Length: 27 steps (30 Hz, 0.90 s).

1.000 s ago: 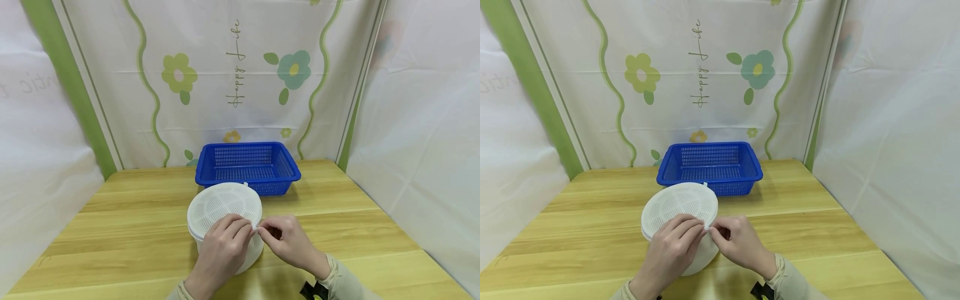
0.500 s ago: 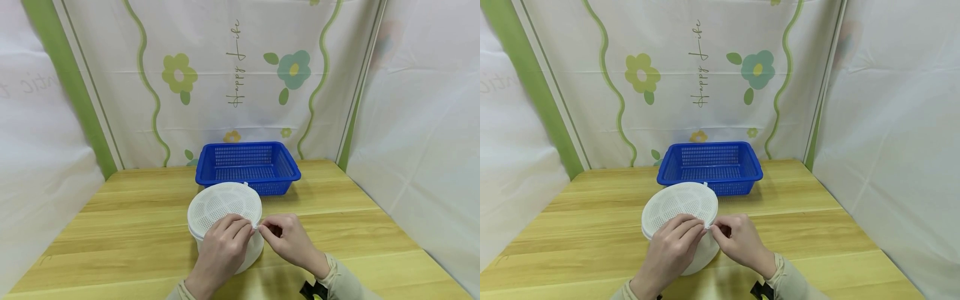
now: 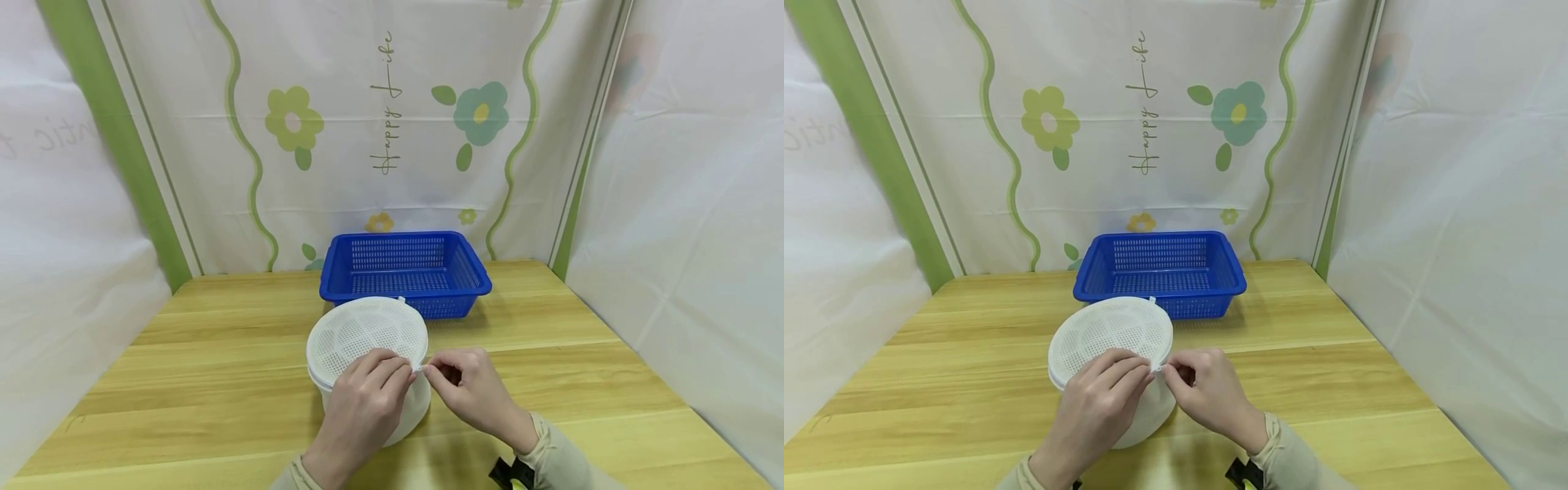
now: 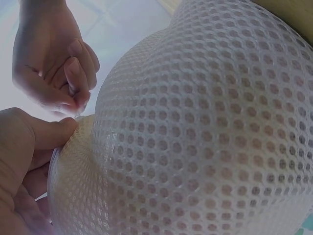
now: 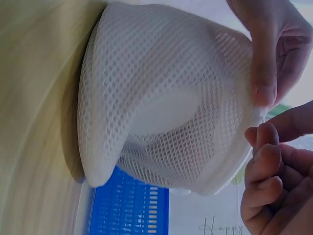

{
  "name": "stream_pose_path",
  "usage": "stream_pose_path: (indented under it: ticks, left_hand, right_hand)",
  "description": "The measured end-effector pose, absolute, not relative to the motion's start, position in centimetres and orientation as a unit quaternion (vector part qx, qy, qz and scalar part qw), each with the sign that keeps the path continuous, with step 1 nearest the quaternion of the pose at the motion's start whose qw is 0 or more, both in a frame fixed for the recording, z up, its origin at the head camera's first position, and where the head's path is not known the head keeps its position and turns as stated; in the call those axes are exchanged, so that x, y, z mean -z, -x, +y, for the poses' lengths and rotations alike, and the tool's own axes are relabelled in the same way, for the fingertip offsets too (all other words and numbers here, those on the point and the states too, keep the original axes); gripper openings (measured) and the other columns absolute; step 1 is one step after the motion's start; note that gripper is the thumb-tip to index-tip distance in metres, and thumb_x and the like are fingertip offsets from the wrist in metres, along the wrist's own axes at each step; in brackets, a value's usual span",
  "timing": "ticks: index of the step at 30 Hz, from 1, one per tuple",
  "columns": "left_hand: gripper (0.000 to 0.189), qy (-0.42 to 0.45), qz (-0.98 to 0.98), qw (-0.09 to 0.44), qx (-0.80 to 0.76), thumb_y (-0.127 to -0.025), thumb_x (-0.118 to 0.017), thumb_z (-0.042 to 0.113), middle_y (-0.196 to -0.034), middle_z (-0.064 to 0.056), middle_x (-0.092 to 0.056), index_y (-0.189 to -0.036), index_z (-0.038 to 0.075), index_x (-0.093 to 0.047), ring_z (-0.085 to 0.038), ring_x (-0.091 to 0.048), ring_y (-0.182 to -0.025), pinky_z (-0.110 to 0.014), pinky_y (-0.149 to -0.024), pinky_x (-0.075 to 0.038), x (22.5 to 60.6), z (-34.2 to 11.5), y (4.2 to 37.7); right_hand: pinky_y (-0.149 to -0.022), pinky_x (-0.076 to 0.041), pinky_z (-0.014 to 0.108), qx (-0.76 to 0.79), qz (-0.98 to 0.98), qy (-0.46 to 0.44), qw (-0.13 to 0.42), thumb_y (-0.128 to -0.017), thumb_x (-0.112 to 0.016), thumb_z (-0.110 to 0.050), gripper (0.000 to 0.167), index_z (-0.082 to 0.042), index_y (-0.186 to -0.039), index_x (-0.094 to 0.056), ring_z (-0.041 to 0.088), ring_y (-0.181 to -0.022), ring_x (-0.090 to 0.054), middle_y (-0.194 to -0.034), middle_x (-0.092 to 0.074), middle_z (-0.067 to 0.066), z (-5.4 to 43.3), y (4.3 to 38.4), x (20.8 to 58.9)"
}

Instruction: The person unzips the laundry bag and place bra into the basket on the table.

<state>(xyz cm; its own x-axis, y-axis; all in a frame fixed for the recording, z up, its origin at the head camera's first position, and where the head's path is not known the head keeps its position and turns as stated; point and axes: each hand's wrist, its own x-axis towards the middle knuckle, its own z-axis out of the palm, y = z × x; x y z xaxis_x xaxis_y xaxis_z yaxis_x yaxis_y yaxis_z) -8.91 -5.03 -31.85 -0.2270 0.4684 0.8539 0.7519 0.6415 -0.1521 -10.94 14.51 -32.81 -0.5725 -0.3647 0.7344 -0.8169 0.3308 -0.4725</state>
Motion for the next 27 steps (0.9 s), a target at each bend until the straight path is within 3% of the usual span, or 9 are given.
stream_pose_path:
  ticks: [9,17,27]
  left_hand:
    - [0.026,0.395,-0.773,0.472,0.152,-0.1,-0.052,0.012,-0.087,-0.004,-0.069,-0.088,0.004,-0.073,-0.019,-0.064,-0.086,-0.033,-0.075,-0.056,31.83,-5.06,8.91]
    - [0.007,0.379,-0.791,0.45,0.166,-0.086,-0.069,0.012,-0.089,-0.002,-0.069,-0.088,0.006,-0.073,-0.021,-0.063,-0.092,-0.034,-0.08,-0.055,31.89,-4.99,8.79]
    - [0.023,0.38,-0.787,0.463,0.149,-0.098,-0.055,0.014,-0.088,-0.003,-0.07,-0.087,0.005,-0.073,-0.02,-0.063,-0.088,-0.034,-0.076,-0.056,32.0,-5.01,8.78]
  right_hand:
    - [-0.04,-0.035,0.012,-0.439,-0.774,-0.379,0.254,-0.085,-0.069,0.004,0.026,-0.02,-0.076,-0.067,-0.004,-0.05,-0.042,-0.062,-0.051,-0.015,14.59,10.8,32.51]
    - [-0.043,-0.036,0.01,-0.432,-0.748,-0.441,0.243,-0.088,-0.066,0.003,0.022,-0.019,-0.082,-0.069,-0.005,-0.054,-0.042,-0.065,-0.052,-0.012,14.51,10.92,32.56]
    - [-0.043,-0.036,0.01,-0.436,-0.757,-0.422,0.244,-0.086,-0.069,0.004,0.022,-0.018,-0.082,-0.069,-0.003,-0.053,-0.043,-0.065,-0.053,-0.012,14.42,10.76,32.75]
